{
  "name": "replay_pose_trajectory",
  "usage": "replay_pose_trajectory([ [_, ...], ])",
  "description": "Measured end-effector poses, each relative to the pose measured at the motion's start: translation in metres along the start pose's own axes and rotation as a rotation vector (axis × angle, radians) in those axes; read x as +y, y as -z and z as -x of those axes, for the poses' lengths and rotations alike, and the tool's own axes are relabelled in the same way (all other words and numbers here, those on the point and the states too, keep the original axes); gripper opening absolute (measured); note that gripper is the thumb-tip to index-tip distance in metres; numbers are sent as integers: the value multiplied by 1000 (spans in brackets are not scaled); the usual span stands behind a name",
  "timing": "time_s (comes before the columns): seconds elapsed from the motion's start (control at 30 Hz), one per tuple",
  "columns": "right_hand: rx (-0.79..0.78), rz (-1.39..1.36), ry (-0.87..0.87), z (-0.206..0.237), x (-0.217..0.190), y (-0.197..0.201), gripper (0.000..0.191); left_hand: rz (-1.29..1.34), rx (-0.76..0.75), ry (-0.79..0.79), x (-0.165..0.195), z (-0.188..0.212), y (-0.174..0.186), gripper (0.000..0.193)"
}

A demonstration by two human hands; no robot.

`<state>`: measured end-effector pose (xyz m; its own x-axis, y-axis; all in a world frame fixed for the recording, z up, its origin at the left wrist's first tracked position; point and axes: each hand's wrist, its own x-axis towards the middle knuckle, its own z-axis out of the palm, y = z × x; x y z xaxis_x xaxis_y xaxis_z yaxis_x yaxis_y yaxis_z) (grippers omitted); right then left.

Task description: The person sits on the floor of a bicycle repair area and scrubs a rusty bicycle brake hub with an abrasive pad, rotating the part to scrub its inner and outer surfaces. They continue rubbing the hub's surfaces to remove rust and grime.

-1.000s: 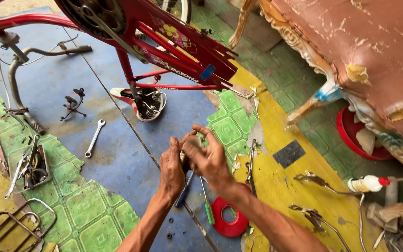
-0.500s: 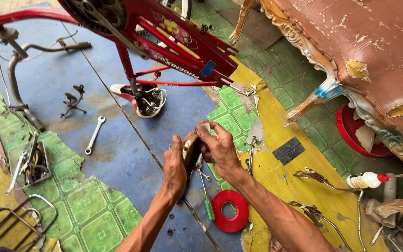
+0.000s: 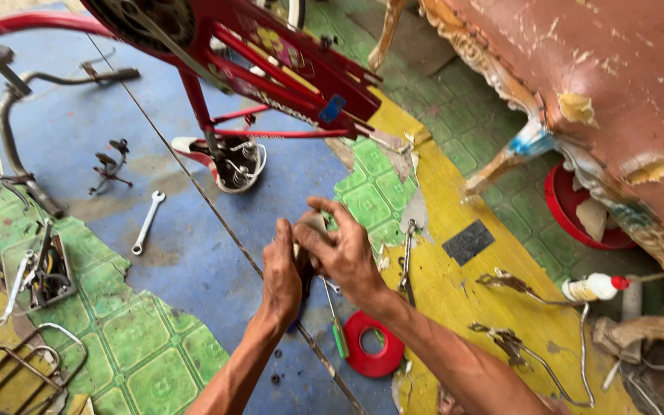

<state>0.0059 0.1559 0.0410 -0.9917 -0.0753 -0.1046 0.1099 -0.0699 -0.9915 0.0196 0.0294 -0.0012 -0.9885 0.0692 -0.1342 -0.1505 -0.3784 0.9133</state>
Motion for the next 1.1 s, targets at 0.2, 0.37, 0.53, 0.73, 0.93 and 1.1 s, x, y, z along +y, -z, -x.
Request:
replay_pose_trajectory([
  [0.2, 30, -96, -11, 1, 0, 22, 64, -183, -32, -36, 3, 7, -11, 75],
  [0.37, -14, 74, 38, 11, 0, 44, 60, -43, -60, 43, -4, 4, -32, 79],
  [0.53, 66, 17, 52, 22, -1, 57, 58, 1, -73, 43, -27, 3, -51, 77],
  [0.73, 126, 28, 16, 25, -11, 63, 51, 179, -53, 137, -28, 7, -67, 67],
  [0.93, 42, 94, 53, 19, -4, 47, 49, 153, 22, 244, -22, 4, -57, 70],
  [1.1, 89, 164, 80, 18, 5, 38, 47, 282, 35, 243, -33, -3, -49, 66],
])
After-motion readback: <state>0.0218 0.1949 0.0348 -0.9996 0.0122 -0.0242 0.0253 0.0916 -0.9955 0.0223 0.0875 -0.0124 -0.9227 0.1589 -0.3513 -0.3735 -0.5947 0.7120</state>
